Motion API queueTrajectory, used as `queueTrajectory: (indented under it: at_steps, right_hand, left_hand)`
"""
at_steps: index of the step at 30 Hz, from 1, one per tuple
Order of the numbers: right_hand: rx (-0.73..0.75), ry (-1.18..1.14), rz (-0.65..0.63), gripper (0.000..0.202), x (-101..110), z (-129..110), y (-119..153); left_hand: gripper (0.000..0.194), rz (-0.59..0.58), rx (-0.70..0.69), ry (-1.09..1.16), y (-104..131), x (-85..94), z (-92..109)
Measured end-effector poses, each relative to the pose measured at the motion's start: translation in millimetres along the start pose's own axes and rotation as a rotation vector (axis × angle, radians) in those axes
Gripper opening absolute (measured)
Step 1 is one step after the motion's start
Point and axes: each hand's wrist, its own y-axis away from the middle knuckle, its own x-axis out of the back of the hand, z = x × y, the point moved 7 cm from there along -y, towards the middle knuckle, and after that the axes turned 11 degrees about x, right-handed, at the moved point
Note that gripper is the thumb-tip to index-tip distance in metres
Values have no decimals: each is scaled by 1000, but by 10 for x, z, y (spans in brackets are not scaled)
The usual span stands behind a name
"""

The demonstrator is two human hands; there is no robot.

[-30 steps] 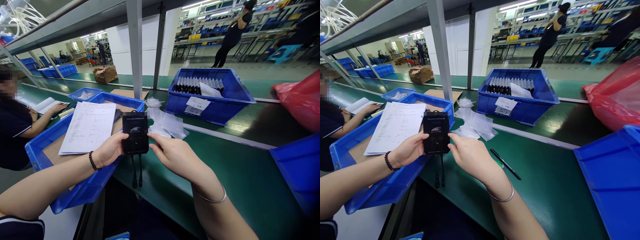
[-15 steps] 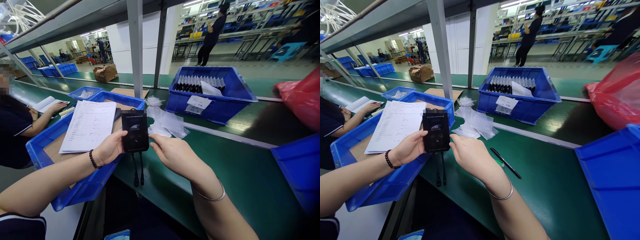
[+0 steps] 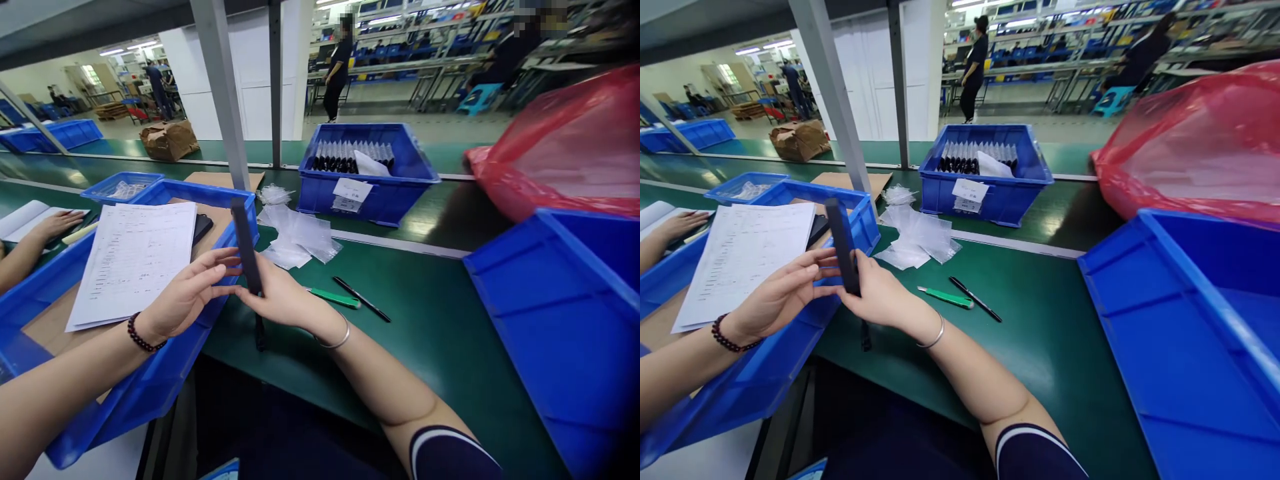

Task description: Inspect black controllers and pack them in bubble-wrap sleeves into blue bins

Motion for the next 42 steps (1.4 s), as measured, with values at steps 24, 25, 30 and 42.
queueTrajectory:
  at_steps: [24,25,30,42]
  right_hand:
    - [-256,-864,56,43,-8,289,-72]
    - [-263,-864,38,44,-13,300,-72]
    - [-290,-882,5,49,-17,354,-59]
    - [-280,-947,-27,51,14,278,-35]
  left_hand:
    - [50,210,-45,81,-66,202,42]
    - [49,205,-56,78,-66,199,48]
    - [53,200,-85,73,-63,194,66]
    - [57,155,-95,71,-78,162,75]
